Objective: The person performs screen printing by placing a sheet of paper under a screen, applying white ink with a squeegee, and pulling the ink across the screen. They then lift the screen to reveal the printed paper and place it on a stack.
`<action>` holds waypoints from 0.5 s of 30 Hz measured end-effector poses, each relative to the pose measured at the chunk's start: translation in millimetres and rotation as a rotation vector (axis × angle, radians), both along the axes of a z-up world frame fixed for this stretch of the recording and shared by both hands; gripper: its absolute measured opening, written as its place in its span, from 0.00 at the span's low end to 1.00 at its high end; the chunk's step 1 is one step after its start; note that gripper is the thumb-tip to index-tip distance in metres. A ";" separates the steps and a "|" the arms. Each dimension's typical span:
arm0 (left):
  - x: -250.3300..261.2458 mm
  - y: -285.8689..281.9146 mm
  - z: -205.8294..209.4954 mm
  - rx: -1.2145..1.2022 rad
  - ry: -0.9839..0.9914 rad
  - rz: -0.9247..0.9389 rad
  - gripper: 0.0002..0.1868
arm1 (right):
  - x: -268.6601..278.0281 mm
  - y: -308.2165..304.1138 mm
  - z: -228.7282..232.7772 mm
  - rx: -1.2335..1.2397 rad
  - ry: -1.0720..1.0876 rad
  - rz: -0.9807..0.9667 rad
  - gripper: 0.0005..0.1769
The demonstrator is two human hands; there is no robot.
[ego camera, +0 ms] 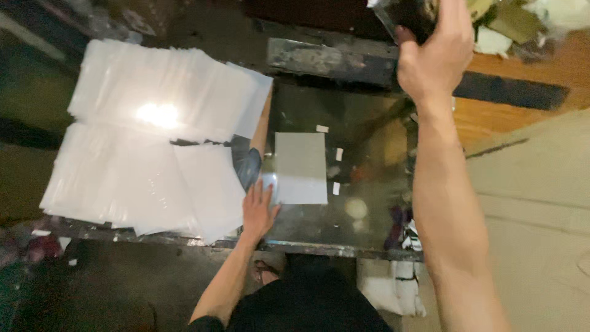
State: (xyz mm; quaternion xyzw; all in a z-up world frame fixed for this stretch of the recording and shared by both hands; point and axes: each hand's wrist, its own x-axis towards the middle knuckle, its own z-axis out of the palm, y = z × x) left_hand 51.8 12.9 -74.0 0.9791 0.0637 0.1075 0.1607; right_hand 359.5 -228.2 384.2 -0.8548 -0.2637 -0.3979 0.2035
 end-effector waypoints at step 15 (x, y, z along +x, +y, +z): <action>107.0 -74.1 -1.5 -0.099 0.547 -0.267 0.43 | 15.0 -5.8 -35.5 0.033 0.013 -0.233 0.21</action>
